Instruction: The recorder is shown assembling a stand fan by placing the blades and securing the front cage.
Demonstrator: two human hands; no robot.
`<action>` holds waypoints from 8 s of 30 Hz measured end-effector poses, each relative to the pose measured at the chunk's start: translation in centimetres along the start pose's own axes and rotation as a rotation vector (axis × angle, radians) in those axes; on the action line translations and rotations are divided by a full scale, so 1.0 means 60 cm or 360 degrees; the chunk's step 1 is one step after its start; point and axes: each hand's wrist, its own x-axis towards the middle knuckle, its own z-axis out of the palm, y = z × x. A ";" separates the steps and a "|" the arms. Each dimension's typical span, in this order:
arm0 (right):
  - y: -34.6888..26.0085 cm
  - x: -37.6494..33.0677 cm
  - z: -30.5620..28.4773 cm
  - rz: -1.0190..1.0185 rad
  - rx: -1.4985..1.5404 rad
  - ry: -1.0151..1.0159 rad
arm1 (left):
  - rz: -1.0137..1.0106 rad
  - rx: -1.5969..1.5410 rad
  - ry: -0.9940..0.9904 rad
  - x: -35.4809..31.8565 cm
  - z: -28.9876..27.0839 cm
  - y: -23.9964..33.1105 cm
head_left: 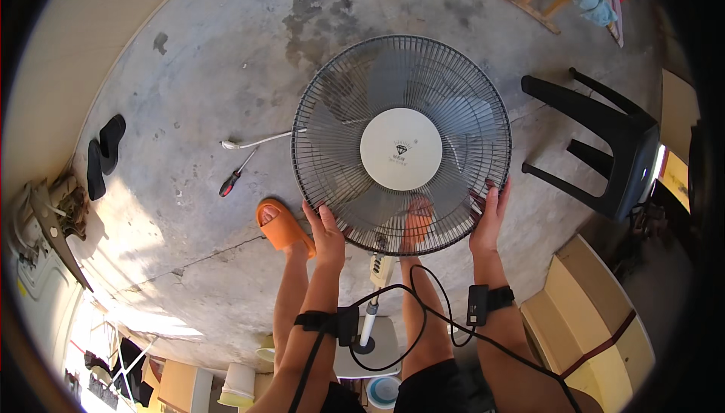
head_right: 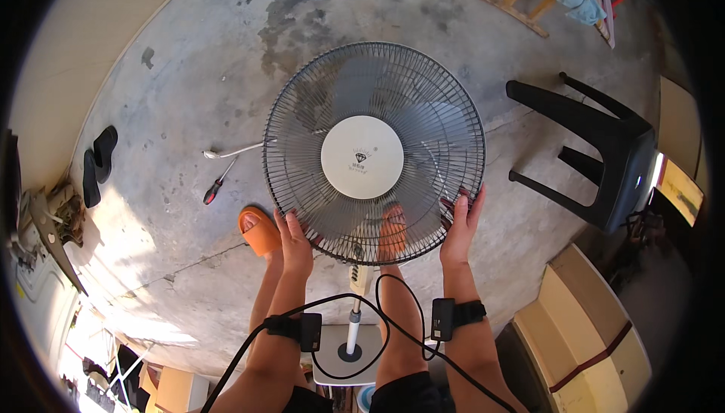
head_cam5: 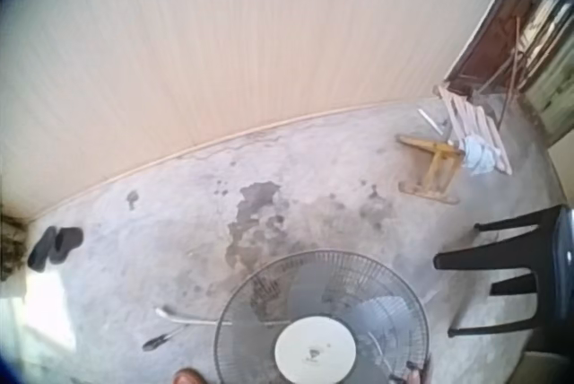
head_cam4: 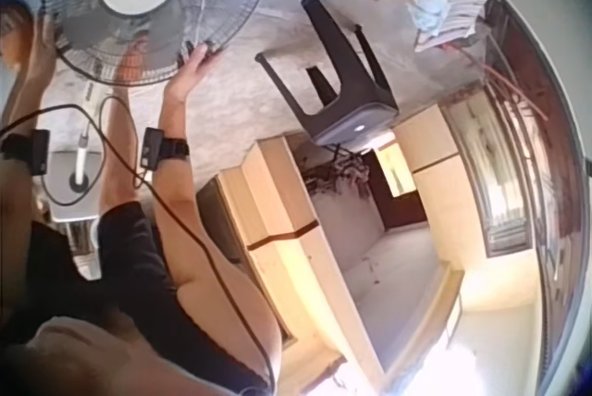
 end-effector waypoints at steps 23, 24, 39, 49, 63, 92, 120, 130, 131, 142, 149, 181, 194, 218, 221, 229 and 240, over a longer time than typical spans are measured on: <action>-0.018 0.010 -0.003 0.0138 0.0025 0.0004 | -0.0021 -0.0188 0.0074 -0.015 0.007 -0.013; -0.017 0.012 -0.006 0.0146 0.0026 -0.0015 | -0.0018 -0.0185 0.0076 -0.007 -0.003 -0.013; -0.021 0.055 -0.030 -0.0021 -0.0244 -0.0169 | 0.0408 0.0297 0.0002 0.060 -0.019 -0.012; -0.038 0.050 -0.025 0.0213 -0.0031 -0.0132 | 0.0186 0.0181 0.0096 0.021 0.013 0.007; -0.022 0.047 -0.030 0.0134 0.0056 -0.0213 | 0.0258 -0.0338 -0.0006 0.074 -0.022 0.050; -0.036 0.056 -0.025 0.0393 0.0371 -0.0267 | 0.0039 0.0044 -0.0091 0.057 -0.003 0.097; -0.027 -0.044 -0.058 0.0441 -0.0214 -0.0031 | 0.0043 0.0087 0.0017 0.062 -0.009 0.106; -0.019 -0.074 -0.055 0.0524 0.0020 -0.0108 | 0.0067 0.0120 0.0014 0.069 -0.011 0.101; -0.021 -0.080 -0.051 0.0531 0.0025 -0.0123 | 0.0072 0.0146 -0.0011 0.073 -0.013 0.100; 0.030 -0.109 -0.068 0.0832 0.0469 -0.0294 | 0.0009 0.0037 -0.0015 0.087 -0.024 0.100; 0.013 -0.151 -0.013 0.0466 0.0217 -0.0337 | 0.0035 -0.0063 -0.0130 0.093 -0.020 0.098; 0.043 -0.141 0.042 0.0628 0.0520 0.0110 | -0.0222 -0.0501 -0.0527 0.067 -0.033 0.036; 0.074 -0.088 -0.004 0.0715 0.0840 -0.0159 | 0.0271 -0.0575 -0.0572 -0.003 0.008 0.033; 0.082 -0.072 -0.015 0.0615 0.1048 -0.0512 | 0.0895 0.1896 0.0950 0.361 -0.321 -0.020; 0.103 -0.030 -0.031 0.0738 0.1123 -0.0423 | 0.1700 0.1709 0.0672 0.332 -0.290 -0.035; 0.115 -0.009 -0.043 0.0863 0.1142 -0.0342 | 0.1476 0.2281 -0.0758 0.005 -0.215 0.019; 0.175 0.053 -0.055 0.0862 0.1298 -0.0569 | 0.1824 0.2255 -0.0784 -0.174 -0.076 -0.015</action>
